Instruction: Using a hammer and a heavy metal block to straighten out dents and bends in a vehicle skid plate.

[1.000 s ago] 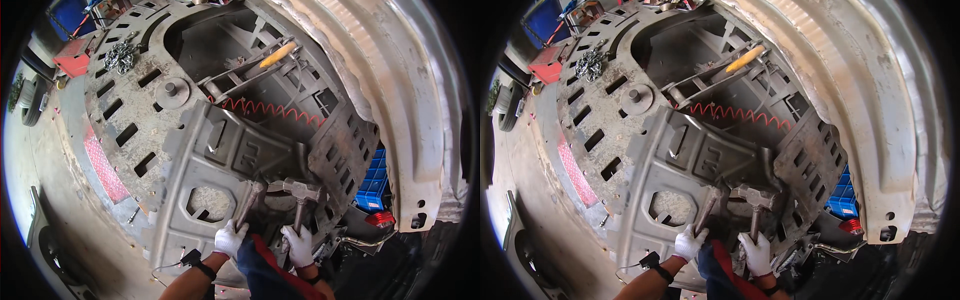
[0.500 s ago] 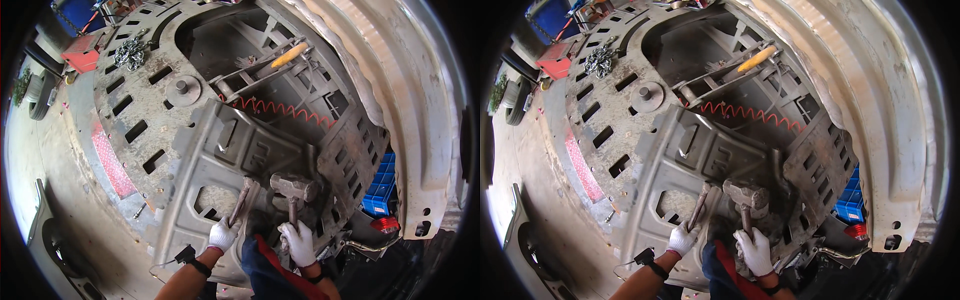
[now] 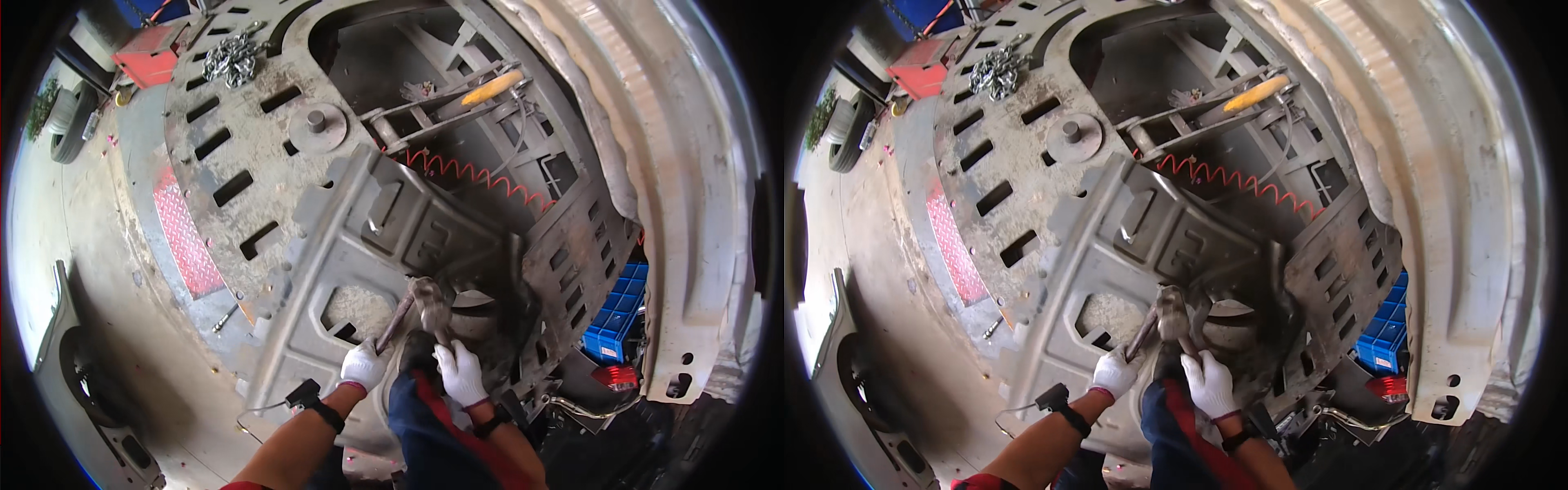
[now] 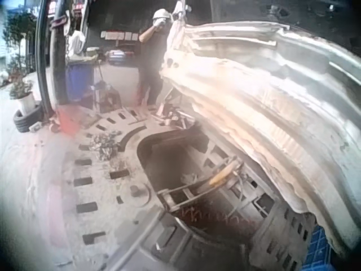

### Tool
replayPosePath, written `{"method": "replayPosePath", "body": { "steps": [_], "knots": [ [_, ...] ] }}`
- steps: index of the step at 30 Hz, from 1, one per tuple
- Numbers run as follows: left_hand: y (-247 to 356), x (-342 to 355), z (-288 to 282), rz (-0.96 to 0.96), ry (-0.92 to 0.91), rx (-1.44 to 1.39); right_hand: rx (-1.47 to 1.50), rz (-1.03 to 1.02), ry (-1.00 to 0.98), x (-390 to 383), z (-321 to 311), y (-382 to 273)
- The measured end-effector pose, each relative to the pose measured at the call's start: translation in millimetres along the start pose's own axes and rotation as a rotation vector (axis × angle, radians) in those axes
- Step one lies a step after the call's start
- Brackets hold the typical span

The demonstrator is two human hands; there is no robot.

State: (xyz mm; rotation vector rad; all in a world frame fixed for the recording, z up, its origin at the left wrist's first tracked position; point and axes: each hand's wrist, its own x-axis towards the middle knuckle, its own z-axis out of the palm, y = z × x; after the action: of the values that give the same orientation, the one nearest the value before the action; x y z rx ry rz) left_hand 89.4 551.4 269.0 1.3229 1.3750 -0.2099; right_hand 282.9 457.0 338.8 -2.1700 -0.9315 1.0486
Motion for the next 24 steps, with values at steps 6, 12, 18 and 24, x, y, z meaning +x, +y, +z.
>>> {"method": "replayPosePath", "body": {
  "steps": [6,12,18,24],
  "knots": [
    [2,-9,1,0.079,-0.041,0.090,0.610,0.425,0.020,-12,-4,-74],
    [2,-22,-11,0.099,-0.054,0.067,0.706,0.387,0.077,-15,-21,-81],
    [2,-5,-32,0.088,-0.018,-0.189,0.742,0.367,0.110,-15,-23,-88],
    [-2,-1,-48,0.049,0.048,-0.147,0.724,0.370,0.088,-13,-28,-113]
  ]
}}
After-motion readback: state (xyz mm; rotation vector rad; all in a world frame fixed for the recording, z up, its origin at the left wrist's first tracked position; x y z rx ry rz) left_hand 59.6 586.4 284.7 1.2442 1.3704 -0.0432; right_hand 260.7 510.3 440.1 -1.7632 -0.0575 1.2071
